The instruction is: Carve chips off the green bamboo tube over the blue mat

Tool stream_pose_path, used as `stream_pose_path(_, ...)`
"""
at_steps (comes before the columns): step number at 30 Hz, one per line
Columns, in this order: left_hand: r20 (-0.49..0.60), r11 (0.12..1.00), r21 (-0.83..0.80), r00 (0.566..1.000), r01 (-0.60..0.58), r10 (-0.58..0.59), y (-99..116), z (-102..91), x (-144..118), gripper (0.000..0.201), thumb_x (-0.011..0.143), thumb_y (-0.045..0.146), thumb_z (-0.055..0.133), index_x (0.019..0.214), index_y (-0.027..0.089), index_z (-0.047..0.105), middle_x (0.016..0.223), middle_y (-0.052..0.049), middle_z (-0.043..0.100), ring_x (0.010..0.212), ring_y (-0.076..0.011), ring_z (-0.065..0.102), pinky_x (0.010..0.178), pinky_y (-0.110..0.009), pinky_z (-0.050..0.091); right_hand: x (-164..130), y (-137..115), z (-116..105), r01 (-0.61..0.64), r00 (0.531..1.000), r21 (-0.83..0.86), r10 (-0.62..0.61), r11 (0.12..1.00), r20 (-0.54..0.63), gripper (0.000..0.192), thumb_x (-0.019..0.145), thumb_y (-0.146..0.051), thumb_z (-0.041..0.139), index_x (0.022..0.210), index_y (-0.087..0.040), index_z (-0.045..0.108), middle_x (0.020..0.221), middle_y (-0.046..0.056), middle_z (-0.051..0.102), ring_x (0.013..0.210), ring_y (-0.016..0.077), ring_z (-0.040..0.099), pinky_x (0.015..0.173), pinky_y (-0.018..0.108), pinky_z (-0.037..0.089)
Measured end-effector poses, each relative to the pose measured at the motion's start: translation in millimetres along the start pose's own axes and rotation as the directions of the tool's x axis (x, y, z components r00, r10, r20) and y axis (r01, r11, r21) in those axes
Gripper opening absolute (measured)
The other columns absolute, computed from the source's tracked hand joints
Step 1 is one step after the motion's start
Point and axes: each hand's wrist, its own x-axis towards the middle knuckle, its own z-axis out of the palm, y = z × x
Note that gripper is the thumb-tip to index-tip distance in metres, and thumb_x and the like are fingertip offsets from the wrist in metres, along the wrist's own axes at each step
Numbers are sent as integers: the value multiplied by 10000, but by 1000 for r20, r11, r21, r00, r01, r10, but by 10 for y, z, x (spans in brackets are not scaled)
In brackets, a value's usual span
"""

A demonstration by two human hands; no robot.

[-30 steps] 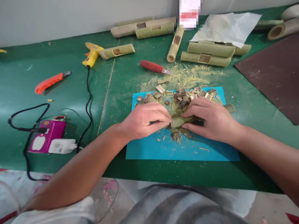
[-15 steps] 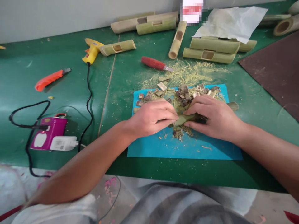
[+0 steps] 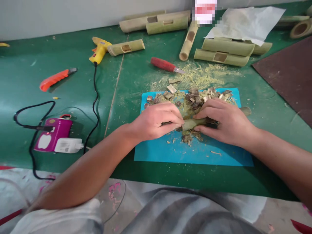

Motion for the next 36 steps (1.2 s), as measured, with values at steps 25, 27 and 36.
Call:
stream_pose_path(25,-30,993,-39,993,115,-116,49,27,42,129,920,203,620,865,190,735,899,-63,745,851,-175,701,802,-312,570,20,-27,9,-8,1000,22,8,1000,-20,119,832,-313,677,879,-206,651,859,53,608,835,208,555,710,341,425)
stream_pose_path(27,-28,994,-48,995,100,-101,46,36,47,135,927,207,612,867,185,731,906,-64,744,851,-172,701,791,-308,570,18,-23,10,-13,1000,21,13,1000,-17,130,837,-322,674,888,-204,652,864,55,609,840,208,557,715,342,426)
stream_pose_path(36,-39,994,-58,995,91,-93,41,59,51,127,929,181,608,871,175,721,898,-69,733,858,-165,694,803,-304,564,12,-24,19,-19,999,16,19,1000,-26,129,846,-336,663,887,-213,654,866,56,624,839,209,566,715,347,439)
